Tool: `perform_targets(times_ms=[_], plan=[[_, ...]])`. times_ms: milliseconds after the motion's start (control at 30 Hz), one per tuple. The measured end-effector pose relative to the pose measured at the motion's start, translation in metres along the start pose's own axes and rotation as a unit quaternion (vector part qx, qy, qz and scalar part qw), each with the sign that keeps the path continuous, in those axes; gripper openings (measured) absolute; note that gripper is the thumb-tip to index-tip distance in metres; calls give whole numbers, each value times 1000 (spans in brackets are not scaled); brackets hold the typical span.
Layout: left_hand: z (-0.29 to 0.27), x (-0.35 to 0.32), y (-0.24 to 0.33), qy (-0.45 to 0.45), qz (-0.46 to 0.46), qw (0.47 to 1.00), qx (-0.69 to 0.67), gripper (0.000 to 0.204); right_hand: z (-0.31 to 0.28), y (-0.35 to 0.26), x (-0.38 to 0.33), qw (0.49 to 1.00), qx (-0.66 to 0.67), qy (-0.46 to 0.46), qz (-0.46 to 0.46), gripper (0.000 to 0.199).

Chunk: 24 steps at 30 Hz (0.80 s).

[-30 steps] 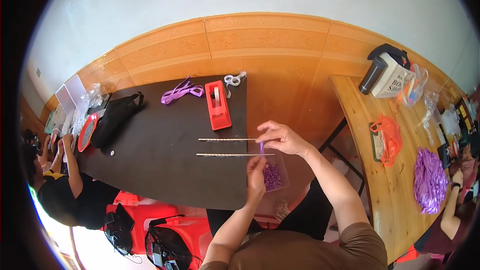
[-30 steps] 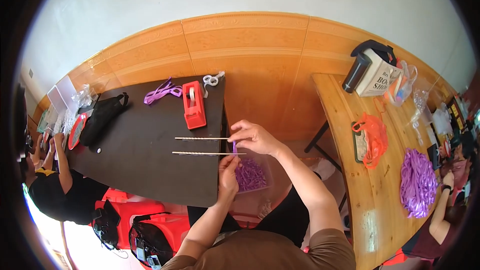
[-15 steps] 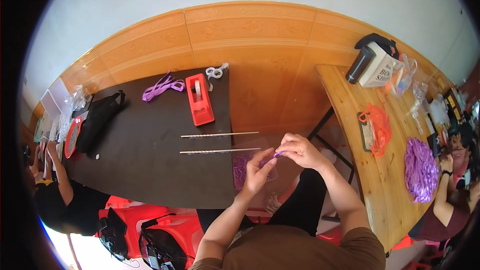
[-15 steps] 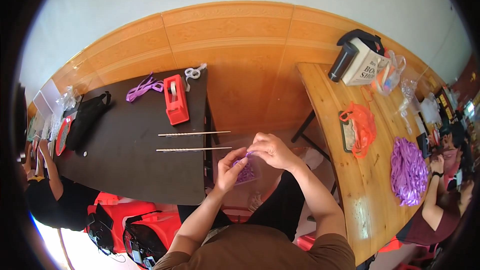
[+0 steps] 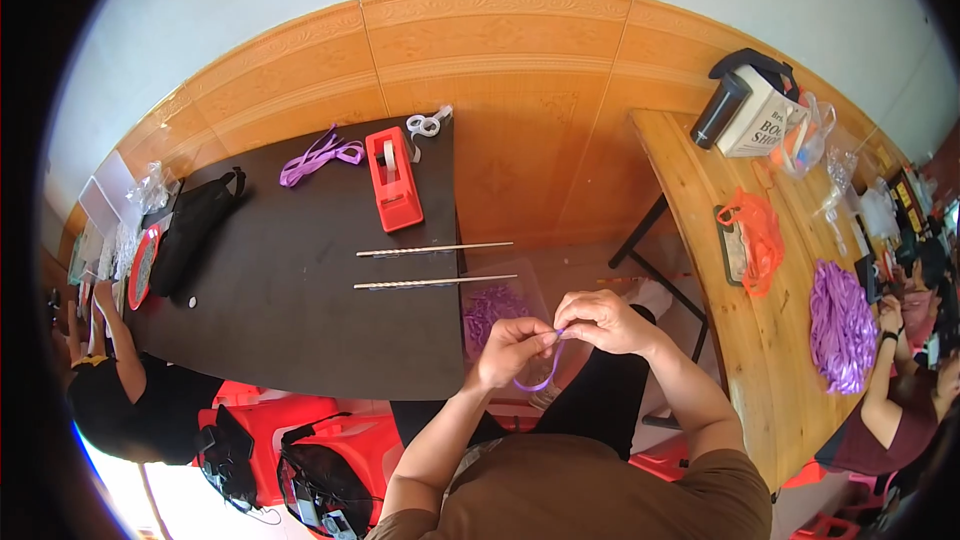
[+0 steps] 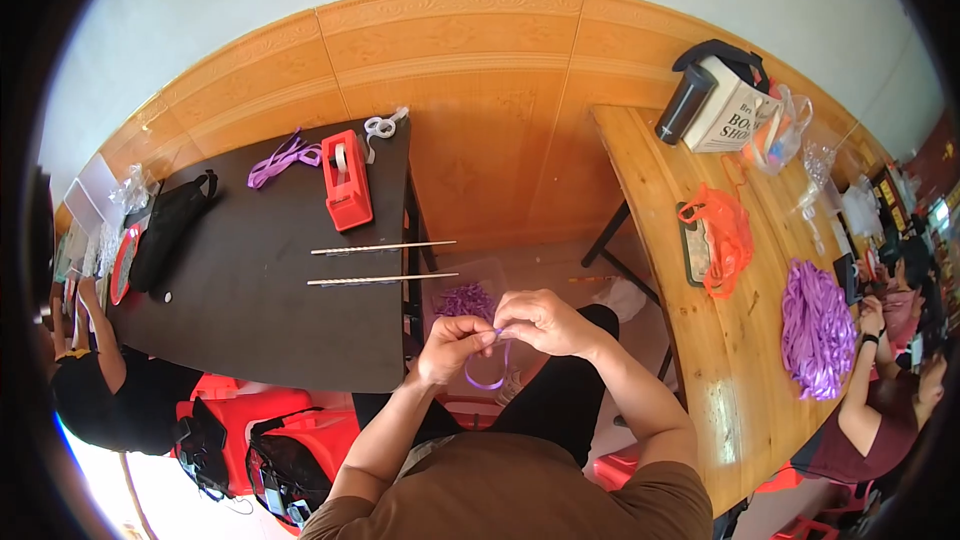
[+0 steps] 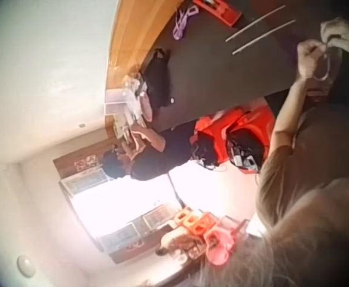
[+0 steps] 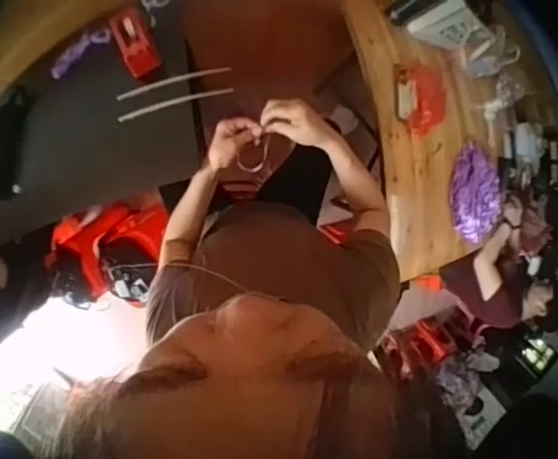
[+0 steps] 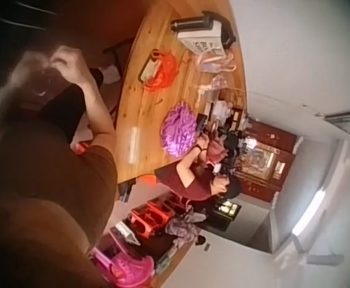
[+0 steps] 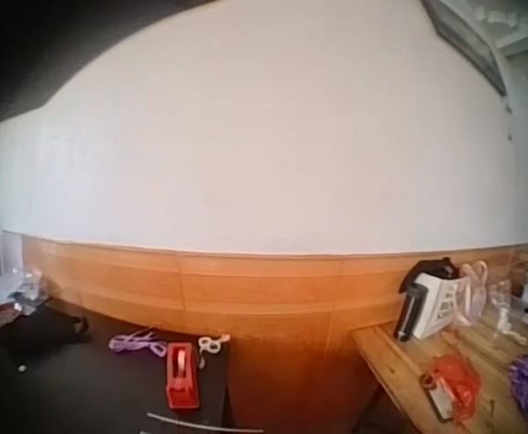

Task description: The recorder is wrapping purple ribbons around thin wooden sticks to create craft items at a table.

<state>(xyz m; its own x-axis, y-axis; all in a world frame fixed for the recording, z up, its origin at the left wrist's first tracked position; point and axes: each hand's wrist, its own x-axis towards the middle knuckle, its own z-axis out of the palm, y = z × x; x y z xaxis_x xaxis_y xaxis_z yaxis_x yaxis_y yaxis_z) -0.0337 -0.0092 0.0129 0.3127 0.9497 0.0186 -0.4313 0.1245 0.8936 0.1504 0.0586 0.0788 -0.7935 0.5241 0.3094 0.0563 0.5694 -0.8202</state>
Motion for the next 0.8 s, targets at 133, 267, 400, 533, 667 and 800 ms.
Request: perform_targets(times_ms=[133, 267, 400, 533, 667, 800], plan=[[13, -15, 7, 56, 26, 996, 62, 12, 5, -8, -1, 996, -54, 24, -62, 11], [18, -14, 17, 64, 256, 902, 341, 6, 8, -14, -3, 994, -77, 19, -73, 10], [23, -21, 29, 35, 369, 724, 581, 11, 6, -10, -7, 998, -49, -40, 15, 6], [20, -23, 19, 60, 343, 691, 634, 12, 16, 2, -5, 964, 138, -57, 220, 7], [13, -26, -5, 167, 264, 822, 477, 6, 25, 1, -7, 990, 34, 3, 134, 17], [5, -24, -24, 221, 128, 933, 254, 6, 30, 9, -5, 942, -334, 17, -14, 21]])
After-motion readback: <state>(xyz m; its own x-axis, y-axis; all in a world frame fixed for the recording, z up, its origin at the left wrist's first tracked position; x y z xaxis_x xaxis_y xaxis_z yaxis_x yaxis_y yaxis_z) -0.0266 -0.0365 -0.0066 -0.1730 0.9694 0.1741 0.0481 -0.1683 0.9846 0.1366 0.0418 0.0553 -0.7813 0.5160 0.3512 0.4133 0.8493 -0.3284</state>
